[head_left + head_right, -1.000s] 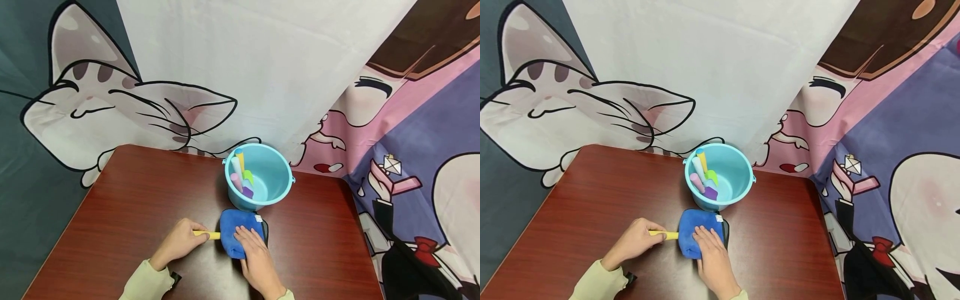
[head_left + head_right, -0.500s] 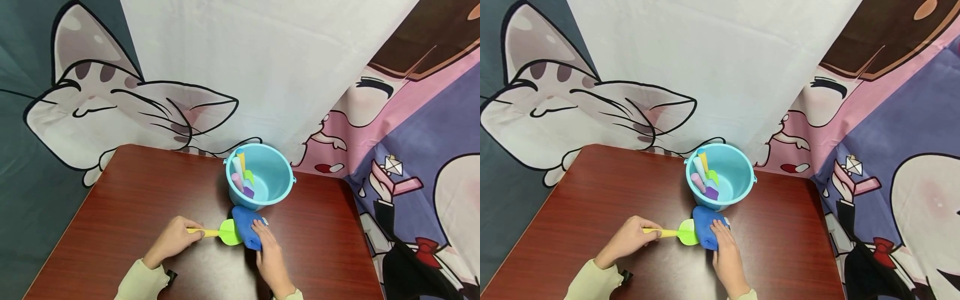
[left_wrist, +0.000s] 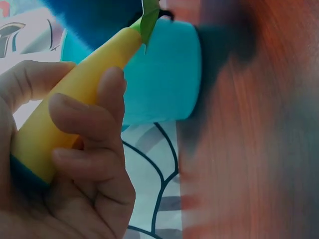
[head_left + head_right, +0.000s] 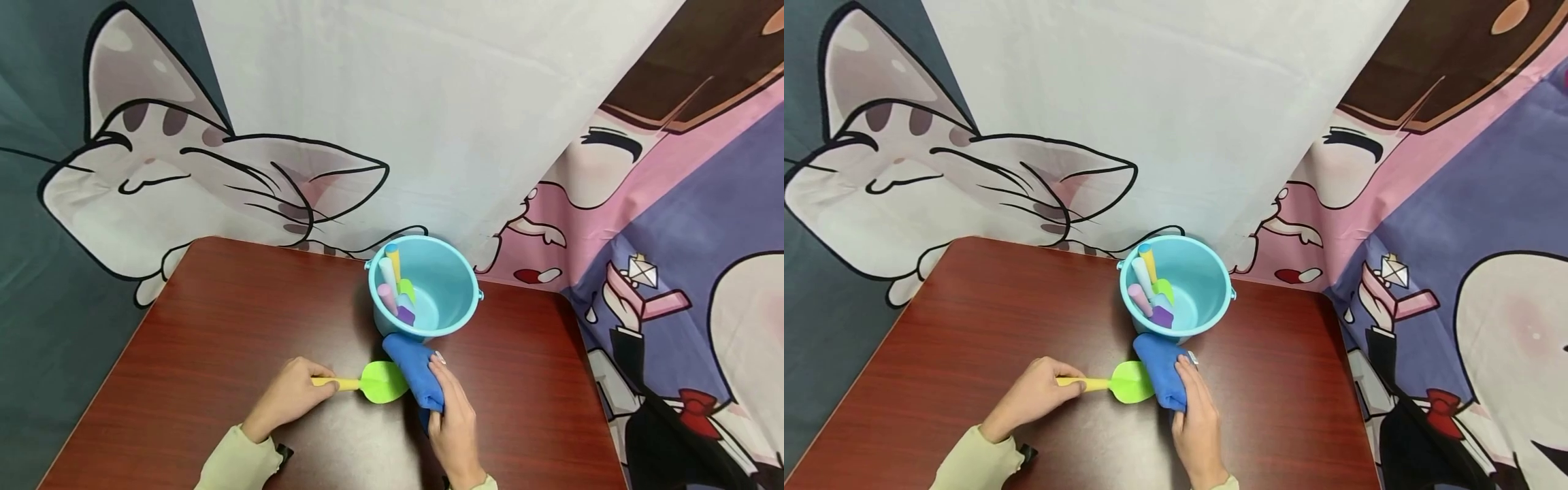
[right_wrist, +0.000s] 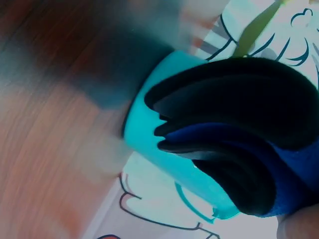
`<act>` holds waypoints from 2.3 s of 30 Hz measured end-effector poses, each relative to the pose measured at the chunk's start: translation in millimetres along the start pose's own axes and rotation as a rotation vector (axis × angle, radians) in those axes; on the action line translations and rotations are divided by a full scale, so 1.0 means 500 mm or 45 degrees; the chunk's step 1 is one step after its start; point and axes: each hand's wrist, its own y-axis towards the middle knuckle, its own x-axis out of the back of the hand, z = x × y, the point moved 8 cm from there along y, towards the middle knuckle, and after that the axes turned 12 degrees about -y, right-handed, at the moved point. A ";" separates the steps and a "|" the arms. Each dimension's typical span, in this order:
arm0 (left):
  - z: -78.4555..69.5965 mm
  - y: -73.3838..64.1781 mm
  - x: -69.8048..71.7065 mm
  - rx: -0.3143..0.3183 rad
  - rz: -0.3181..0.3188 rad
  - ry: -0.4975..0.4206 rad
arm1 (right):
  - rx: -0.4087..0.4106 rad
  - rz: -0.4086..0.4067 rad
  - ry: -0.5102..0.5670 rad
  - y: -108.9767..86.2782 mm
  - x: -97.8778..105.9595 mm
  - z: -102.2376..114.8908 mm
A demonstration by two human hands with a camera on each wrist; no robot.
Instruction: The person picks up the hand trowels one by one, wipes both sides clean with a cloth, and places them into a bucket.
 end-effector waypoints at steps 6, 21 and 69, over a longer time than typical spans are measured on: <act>0.004 0.005 -0.018 -0.005 -0.039 0.045 | 0.121 -0.042 0.040 0.005 -0.010 0.030; 0.000 0.013 -0.021 0.045 -0.074 -0.080 | 0.311 0.493 0.053 -0.021 -0.084 0.080; 0.015 -0.007 0.025 0.056 0.117 -0.192 | -0.301 0.225 -0.219 -0.009 0.000 -0.062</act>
